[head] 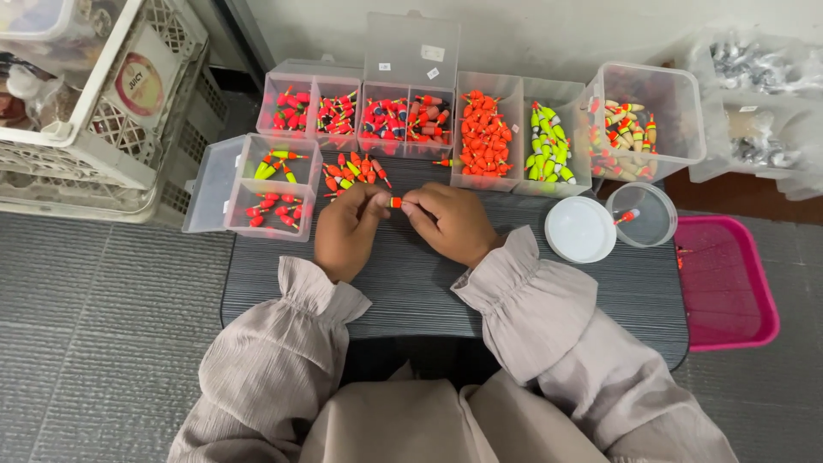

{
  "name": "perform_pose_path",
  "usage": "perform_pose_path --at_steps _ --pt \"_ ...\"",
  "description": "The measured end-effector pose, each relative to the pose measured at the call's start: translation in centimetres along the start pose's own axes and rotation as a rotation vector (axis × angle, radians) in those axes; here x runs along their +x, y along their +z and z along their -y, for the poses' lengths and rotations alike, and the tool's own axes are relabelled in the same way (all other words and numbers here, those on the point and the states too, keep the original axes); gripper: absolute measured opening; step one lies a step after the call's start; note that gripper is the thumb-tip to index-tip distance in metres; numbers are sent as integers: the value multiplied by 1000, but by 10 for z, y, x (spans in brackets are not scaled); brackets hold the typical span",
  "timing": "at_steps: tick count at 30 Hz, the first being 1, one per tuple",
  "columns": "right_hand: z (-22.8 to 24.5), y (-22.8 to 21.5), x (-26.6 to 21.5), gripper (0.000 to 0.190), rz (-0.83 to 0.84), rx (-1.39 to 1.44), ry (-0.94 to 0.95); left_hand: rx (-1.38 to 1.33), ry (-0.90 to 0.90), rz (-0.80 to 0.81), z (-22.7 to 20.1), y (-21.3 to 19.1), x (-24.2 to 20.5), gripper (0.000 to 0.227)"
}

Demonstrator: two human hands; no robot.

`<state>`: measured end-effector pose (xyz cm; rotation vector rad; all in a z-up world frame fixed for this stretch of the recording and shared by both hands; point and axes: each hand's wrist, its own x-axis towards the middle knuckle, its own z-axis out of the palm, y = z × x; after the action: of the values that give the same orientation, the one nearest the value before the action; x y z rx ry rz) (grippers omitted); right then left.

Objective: Assembling fishing floats by inserting colored tips into float bodies.

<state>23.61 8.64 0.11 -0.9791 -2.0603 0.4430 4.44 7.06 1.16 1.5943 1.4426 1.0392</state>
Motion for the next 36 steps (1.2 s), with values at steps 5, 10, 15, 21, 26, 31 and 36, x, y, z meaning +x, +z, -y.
perform_pose_path --at_steps 5,10,15,21,26,31,36 --pt "-12 -24 3 7 -216 -205 27 -22 75 -2 -9 -4 0 24" --pt "-66 -98 -2 8 -736 -492 159 -5 107 -12 -5 -4 1 29" --pt "-99 -150 -23 10 -972 -918 410 57 58 15 -1 -2 3 24" --pt "-38 -78 5 7 -632 -783 248 97 29 -6 -2 -2 4 21" --pt "-7 -1 27 10 -214 -939 -181 166 33 -12 -4 -3 5 18" --pt "-27 47 34 13 -230 -1173 -205 193 74 -44 2 1 5 17" --pt "-46 78 33 18 -42 -1509 -62 203 110 -21 -3 0 2 16"
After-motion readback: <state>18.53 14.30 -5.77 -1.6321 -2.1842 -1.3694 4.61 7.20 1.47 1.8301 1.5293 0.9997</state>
